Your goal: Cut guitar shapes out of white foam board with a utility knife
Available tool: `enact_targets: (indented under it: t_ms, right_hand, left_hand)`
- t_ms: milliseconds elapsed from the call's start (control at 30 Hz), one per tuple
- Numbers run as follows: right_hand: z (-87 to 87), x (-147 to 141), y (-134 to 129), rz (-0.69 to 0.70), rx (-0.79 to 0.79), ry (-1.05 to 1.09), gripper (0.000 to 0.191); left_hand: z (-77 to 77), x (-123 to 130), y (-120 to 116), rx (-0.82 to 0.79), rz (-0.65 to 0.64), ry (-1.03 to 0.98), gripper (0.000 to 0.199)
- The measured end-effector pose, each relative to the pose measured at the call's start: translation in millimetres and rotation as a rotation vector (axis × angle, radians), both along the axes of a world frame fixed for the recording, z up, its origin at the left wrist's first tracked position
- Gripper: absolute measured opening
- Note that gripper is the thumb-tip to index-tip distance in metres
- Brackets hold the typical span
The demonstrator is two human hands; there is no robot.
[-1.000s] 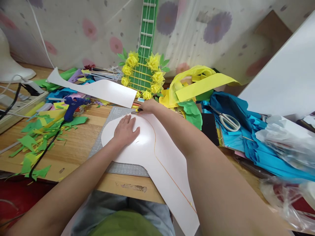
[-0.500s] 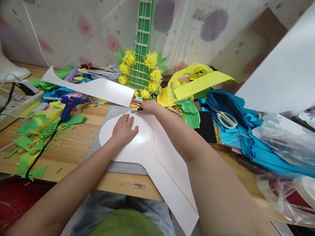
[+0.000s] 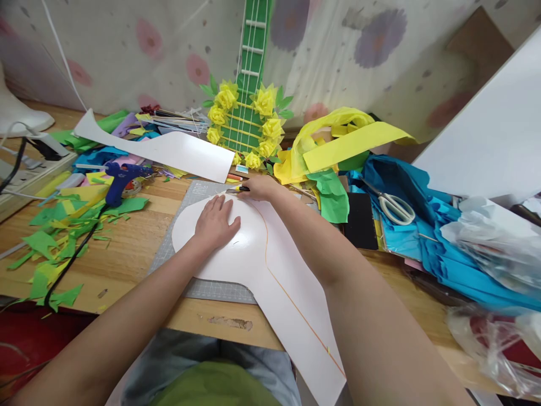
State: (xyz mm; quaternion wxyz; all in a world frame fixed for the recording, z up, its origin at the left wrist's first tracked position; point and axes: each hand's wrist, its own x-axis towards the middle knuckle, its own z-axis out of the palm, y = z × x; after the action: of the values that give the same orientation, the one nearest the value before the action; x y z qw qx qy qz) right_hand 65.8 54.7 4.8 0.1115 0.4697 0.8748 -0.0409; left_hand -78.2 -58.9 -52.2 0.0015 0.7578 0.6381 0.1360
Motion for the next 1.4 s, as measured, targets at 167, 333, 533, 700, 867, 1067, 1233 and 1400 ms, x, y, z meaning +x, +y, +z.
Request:
enact_targets:
  t_ms: [167, 333, 533, 700, 867, 1067, 1233, 1400]
  right_hand:
    - [6.2, -4, -1, 0.003, -0.008, -0.054, 0.052]
    - [22.3, -19, 0, 0.03, -0.013, -0.2, 0.047]
    - [35.1, -38, 4, 0.039, -0.026, -0.368, 0.044]
    - [35.8, -37, 6, 0.04, -0.046, -0.37, 0.044]
    - [35.6, -30, 2, 0.039, -0.044, -0.368, 0.043]
    - [31.8, -25, 4, 0.103, 0.047, -0.363, 0.047]
    - [28.2, -18, 3, 0.111, 0.048, -0.331, 0.048]
    - [25.9, -14, 0, 0.083, 0.038, -0.323, 0.049]
  left_hand:
    - [-0.2, 0, 0, 0.003, 0.002, 0.009, 0.054]
    - [-0.6, 0, 0, 0.007, -0.003, 0.018, 0.055]
    - [-1.3, -1, 1, -0.013, 0.004, 0.014, 0.054]
    - [0.7, -1, 0, -0.03, 0.005, 0.009, 0.056]
    - [0.8, -1, 0, -0.029, 0.009, 0.016, 0.057]
    - [-0.4, -2, 1, -0.015, 0.004, 0.02, 0.056]
    - [-0.2, -2, 0, -0.017, 0.006, 0.013, 0.056]
    - [0.9, -2, 0, -0.021, 0.005, 0.007, 0.055]
